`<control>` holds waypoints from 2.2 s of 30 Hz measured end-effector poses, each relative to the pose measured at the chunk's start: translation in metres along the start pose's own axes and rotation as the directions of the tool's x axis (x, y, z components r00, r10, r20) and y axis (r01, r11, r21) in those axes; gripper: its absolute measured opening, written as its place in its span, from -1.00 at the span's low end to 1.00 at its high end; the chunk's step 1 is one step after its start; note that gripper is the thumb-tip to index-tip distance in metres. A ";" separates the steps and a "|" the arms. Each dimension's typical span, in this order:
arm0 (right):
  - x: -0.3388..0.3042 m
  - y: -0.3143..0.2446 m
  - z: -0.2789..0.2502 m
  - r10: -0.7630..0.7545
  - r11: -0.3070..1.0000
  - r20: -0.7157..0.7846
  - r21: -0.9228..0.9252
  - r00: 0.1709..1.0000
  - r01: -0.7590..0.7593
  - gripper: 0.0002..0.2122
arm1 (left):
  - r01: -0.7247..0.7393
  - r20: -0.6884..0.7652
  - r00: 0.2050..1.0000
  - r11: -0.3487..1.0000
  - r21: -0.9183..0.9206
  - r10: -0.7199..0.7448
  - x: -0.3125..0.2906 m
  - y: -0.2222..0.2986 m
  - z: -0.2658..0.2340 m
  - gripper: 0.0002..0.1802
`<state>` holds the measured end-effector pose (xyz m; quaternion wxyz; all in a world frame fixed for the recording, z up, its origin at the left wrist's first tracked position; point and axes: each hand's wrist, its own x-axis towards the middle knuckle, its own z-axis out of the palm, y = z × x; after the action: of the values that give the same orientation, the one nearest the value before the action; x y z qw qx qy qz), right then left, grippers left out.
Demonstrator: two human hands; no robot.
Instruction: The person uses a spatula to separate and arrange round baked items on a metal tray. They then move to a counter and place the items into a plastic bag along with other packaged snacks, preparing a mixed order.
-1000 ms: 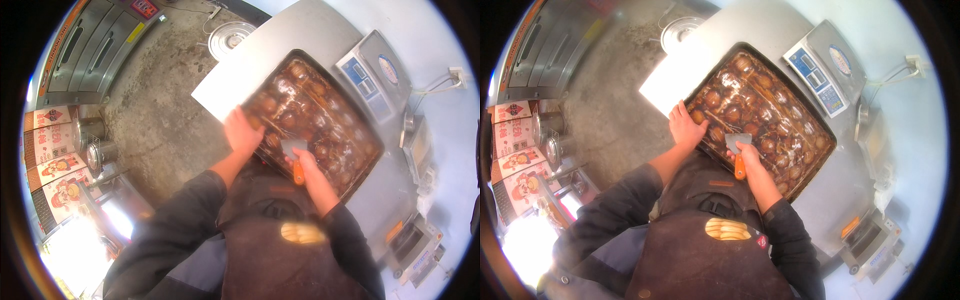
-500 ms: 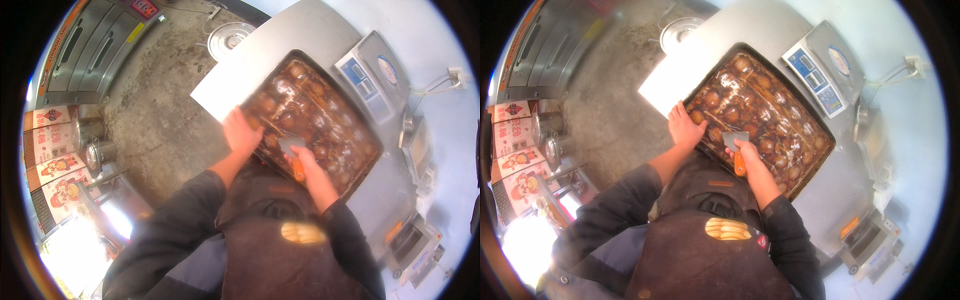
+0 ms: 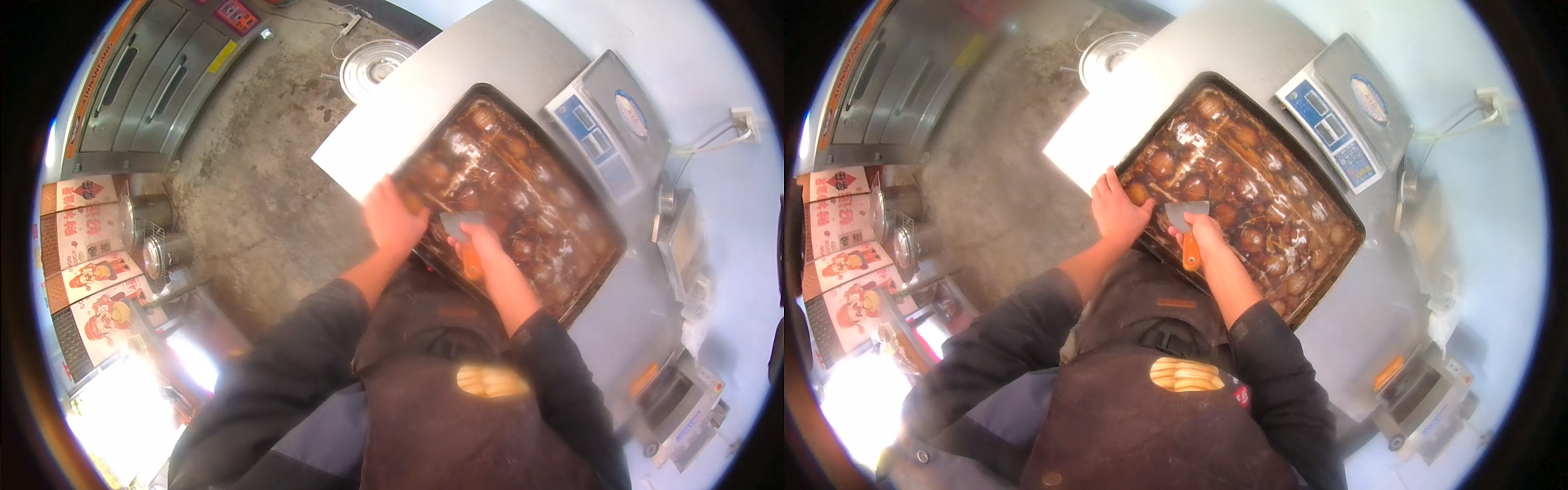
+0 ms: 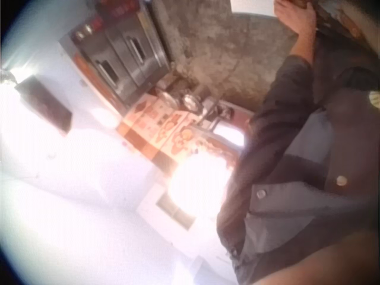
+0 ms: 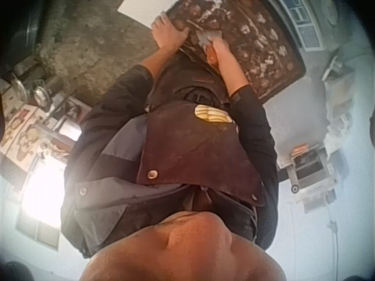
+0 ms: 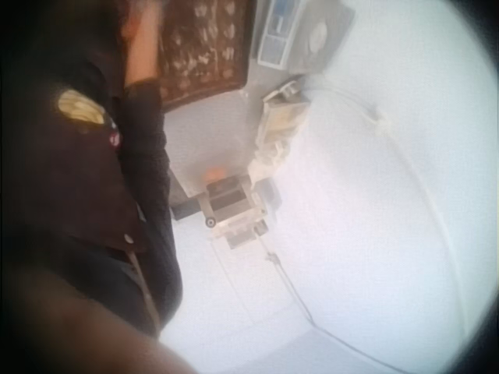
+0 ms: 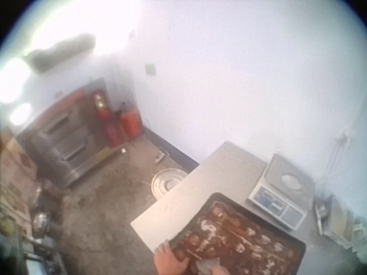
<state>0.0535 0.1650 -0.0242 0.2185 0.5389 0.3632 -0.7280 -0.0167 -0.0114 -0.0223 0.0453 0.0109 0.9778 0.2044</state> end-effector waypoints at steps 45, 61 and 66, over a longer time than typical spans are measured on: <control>-0.004 0.016 0.004 -0.104 0.995 -0.122 -0.001 0.987 0.104 -0.66 | 0.004 0.019 1.000 1.000 0.030 -0.004 -0.001 0.004 -0.003 0.20; 0.001 0.004 0.004 -0.103 0.993 0.042 -0.058 0.994 0.105 -0.66 | 0.003 0.025 1.000 0.999 0.054 -0.004 0.000 0.007 -0.006 0.21; 0.001 0.012 0.021 -0.120 0.993 0.002 -0.001 0.993 0.120 -0.69 | -0.017 0.024 1.000 0.999 0.036 0.017 -0.002 -0.002 -0.001 0.19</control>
<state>0.0490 0.1414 -0.0261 0.1750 0.5154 0.3951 -0.7400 -0.0144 -0.0136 -0.0214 0.0552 0.0225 0.9806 0.1868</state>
